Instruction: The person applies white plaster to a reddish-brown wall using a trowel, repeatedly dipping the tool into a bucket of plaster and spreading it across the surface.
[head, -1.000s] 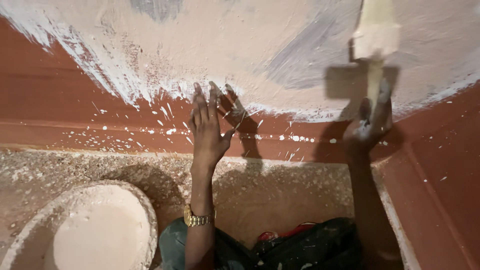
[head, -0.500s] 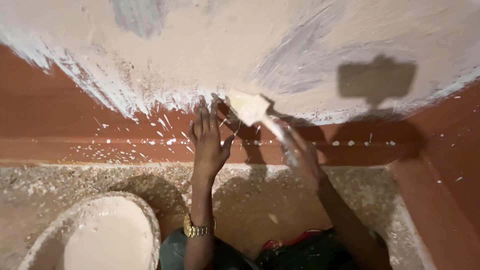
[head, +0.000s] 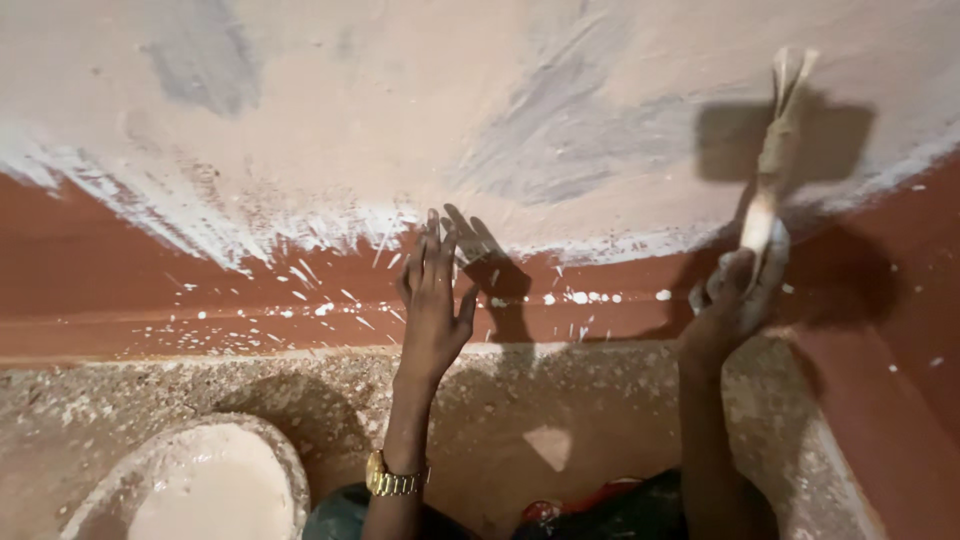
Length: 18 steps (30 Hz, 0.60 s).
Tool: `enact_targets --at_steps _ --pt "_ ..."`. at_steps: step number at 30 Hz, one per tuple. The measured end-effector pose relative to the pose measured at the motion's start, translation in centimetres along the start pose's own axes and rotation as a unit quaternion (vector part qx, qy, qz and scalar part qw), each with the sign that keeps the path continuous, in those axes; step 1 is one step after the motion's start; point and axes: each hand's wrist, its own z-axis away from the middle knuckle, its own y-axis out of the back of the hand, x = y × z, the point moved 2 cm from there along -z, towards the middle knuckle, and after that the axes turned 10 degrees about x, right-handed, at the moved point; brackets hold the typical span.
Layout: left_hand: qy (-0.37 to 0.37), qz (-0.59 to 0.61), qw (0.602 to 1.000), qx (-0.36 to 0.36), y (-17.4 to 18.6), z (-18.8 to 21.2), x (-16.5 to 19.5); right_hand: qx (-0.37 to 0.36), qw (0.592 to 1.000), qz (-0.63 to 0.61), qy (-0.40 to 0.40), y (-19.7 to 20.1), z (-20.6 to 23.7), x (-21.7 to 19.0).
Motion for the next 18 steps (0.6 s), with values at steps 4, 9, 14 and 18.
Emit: enact_targets --at_steps 4,9,14,18 --pt "-0.031 0.036 0.998 0.032 -0.6 0.0 1.7 -0.042 0.999 0.019 -0.023 -1.4 1.5 0.0" --pt "-0.037 0.024 0.994 0.099 -0.8 0.6 2.6 -0.257 0.931 0.194 0.17 -3.8 6.6 0.6" --pt "-0.035 0.05 0.981 0.185 0.5 1.3 2.5 -0.311 0.896 0.242 0.207 -3.9 8.1 0.9" --pt "-0.027 0.08 0.976 0.202 1.4 1.3 2.7 -0.219 0.937 0.188 0.198 -1.4 3.5 0.1"
